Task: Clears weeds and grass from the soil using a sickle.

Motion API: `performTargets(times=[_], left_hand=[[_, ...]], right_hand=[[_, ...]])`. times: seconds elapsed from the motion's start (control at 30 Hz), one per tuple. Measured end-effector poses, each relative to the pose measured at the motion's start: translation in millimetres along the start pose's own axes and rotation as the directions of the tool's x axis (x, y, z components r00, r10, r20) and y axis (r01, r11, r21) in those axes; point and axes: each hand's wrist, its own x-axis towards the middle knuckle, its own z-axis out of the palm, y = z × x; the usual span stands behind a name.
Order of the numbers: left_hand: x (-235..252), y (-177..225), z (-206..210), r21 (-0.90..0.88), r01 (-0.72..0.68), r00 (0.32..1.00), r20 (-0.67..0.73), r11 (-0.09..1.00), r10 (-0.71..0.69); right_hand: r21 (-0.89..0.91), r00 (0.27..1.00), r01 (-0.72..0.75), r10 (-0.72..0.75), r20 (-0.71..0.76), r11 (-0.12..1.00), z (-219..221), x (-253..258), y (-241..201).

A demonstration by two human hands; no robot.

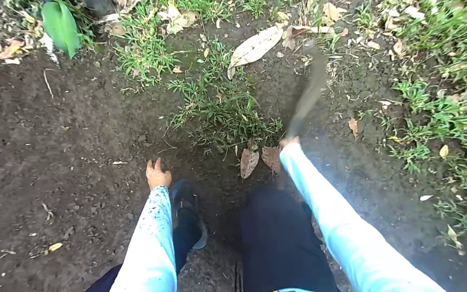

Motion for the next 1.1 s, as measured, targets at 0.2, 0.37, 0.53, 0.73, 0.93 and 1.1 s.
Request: performTargets(times=[0.2, 0.37, 0.53, 0.73, 0.93, 1.1], left_hand=[[6.8, 0.7, -10.7, -0.06, -0.019, 0.999, -0.044, 0.998, 0.017], [1.9, 2.8, -1.6, -0.031, 0.005, 1.0, -0.007, 1.0, -0.005], [6.2, 13.4, -7.1, -0.004, 0.003, 1.0, 0.007, 1.0, -0.003], [11.2, 22.2, -5.8, -0.085, 0.038, 0.999, -0.006, 0.996, -0.039], [7.1, 34.6, 7.7, -0.062, 0.019, 0.999, 0.045, 0.998, -0.016], [12.5, 27.1, -3.4, -0.086, 0.043, 0.999, 0.021, 0.995, -0.041]], right_hand=[[-0.58, 0.985, 0.121, -0.023, 0.173, 0.806, -45.7, 39.5, 122.7], [0.157, 0.992, 0.076, -0.059, -0.112, 0.985, -21.0, 46.3, 37.4], [-0.518, 0.983, 0.119, -0.027, 0.181, 0.847, 22.0, 27.4, 149.5], [-0.354, 0.995, 0.091, -0.068, 0.074, 0.931, -30.3, 28.0, 101.2], [-0.205, 1.0, 0.008, -0.004, 0.024, 0.979, 31.0, 42.7, 125.4], [-0.549, 0.992, 0.007, 0.063, 0.109, 0.836, -20.2, 26.6, 182.7]])
